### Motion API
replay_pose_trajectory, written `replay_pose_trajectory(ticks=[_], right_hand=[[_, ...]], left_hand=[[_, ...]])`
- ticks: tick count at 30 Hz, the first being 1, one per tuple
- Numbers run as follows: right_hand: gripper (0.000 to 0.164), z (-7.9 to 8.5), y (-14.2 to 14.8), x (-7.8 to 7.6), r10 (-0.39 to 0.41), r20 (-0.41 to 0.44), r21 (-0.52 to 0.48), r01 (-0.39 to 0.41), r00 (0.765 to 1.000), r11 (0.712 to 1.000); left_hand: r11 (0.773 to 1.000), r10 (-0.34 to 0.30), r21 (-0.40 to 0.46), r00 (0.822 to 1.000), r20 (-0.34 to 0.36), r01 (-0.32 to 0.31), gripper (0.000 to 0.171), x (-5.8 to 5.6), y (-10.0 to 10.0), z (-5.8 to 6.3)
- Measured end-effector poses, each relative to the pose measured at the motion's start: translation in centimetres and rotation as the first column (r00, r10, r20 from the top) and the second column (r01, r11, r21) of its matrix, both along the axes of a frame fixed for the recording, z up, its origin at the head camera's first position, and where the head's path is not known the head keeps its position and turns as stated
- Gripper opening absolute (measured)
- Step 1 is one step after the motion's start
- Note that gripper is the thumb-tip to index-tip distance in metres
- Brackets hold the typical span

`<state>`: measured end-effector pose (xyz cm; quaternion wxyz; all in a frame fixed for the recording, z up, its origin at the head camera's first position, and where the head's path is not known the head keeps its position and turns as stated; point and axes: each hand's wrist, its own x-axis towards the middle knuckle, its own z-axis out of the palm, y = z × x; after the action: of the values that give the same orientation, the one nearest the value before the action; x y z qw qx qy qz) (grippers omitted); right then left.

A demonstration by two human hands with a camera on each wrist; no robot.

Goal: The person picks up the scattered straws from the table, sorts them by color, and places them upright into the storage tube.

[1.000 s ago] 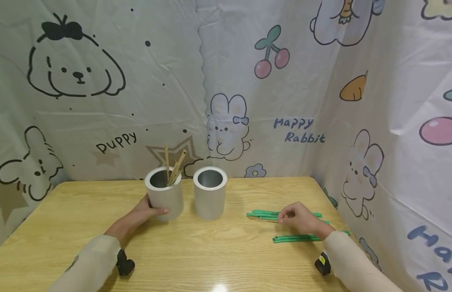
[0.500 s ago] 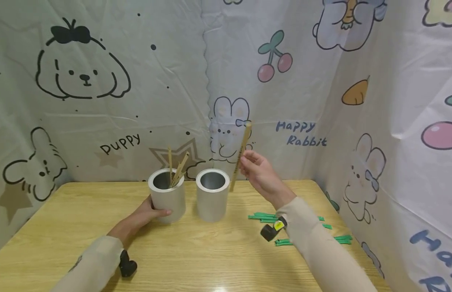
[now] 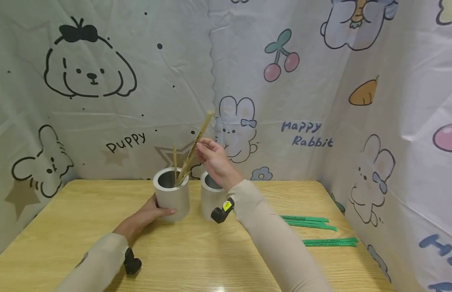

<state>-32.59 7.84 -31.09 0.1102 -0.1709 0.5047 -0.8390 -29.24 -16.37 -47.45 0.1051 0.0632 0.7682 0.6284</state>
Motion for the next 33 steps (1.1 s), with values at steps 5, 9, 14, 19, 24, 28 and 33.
replay_pose_trajectory(ticks=[5, 9, 14, 19, 24, 28, 33], right_hand=[[0.026, -1.1, -1.5, -0.2, -0.016, 0.005, 0.211, 0.015, 1.000, 0.977], [0.011, -1.5, -1.4, -0.4, -0.039, -0.050, 0.411, 0.056, 0.998, 0.910], [0.031, -1.2, 0.1, -0.2, -0.047, -0.134, 0.558, 0.115, 0.990, 0.822], [0.031, -1.0, 2.2, 0.6, -0.053, -0.160, 0.606, 0.141, 0.986, 0.783], [0.028, -1.5, 4.1, 1.6, -0.046, -0.172, 0.616, 0.144, 0.984, 0.775], [0.032, -2.1, 5.4, 2.7, -0.032, -0.202, 0.635, 0.156, 0.979, 0.757], [0.034, -2.5, 6.8, 3.9, 0.000, -0.260, 0.656, 0.177, 0.966, 0.734]], left_hand=[[1.000, 0.008, -0.005, 1.000, -0.009, -0.008, 0.104, -0.3, 0.2, 0.3], [1.000, 0.004, 0.000, 1.000, -0.007, -0.004, 0.105, -0.5, 0.3, 0.3], [1.000, 0.010, 0.003, 1.000, 0.004, -0.010, 0.107, -0.4, 0.2, 0.3], [1.000, 0.013, -0.001, 1.000, -0.011, -0.013, 0.105, -0.4, 0.2, 0.2], [1.000, 0.023, -0.010, 1.000, -0.019, -0.023, 0.105, -0.3, 0.0, 0.1], [0.999, 0.031, -0.022, 0.999, -0.007, -0.031, 0.108, -0.1, -0.1, -0.1], [0.999, 0.032, -0.022, 0.999, -0.009, -0.032, 0.109, 0.0, 0.0, -0.2]])
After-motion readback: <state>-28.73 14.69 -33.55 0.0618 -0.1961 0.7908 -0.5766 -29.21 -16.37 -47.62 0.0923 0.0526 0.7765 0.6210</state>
